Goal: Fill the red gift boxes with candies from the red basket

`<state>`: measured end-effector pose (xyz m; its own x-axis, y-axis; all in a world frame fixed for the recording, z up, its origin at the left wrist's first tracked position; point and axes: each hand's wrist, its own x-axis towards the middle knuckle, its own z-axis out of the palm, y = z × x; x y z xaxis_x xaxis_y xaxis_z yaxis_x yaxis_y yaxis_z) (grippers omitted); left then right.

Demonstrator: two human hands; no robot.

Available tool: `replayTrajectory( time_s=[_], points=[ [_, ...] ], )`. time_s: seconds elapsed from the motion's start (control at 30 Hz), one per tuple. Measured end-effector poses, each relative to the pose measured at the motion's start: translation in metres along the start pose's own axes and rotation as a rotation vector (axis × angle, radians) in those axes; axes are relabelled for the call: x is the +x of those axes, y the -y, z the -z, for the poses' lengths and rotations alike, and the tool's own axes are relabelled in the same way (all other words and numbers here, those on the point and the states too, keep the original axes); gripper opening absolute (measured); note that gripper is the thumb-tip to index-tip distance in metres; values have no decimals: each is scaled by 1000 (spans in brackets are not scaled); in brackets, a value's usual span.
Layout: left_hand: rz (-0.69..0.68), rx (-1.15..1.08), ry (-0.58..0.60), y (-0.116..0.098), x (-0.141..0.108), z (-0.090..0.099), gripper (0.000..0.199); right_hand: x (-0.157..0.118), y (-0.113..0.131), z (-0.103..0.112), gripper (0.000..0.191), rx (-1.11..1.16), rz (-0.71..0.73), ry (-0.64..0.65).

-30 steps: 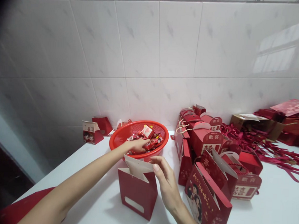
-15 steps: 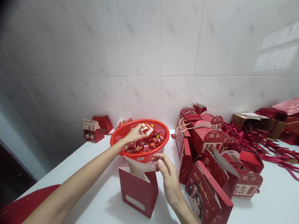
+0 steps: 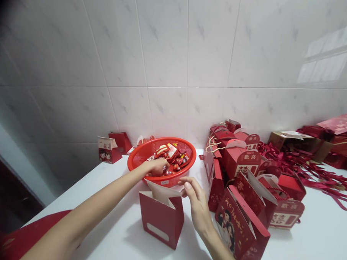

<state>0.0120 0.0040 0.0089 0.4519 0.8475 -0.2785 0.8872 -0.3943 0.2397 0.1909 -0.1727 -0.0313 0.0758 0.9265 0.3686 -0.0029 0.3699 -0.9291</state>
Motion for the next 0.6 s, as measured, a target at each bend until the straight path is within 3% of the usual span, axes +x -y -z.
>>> replayTrajectory(
  time_s=[0.13,0.23,0.3,0.37,0.5,0.6],
  points=[
    [-28,-308,-98,6,1,7,28,1,0,0,41,2,-9,-9],
    [-42,-454,-163,8,5,9,8,1,0,0,41,6,-9,-10],
    [-39,-501,-177,10,8,9,12,1,0,0,41,8,-7,-8],
    [-25,-511,-198,13,9,9,20,1,1,0,40,11,-6,-9],
    [42,-435,-252,20,8,8,11,1,2,0,40,8,-9,-10],
    [148,-319,-171,25,7,5,20,0,2,0,40,1,-6,-13]
  ],
)
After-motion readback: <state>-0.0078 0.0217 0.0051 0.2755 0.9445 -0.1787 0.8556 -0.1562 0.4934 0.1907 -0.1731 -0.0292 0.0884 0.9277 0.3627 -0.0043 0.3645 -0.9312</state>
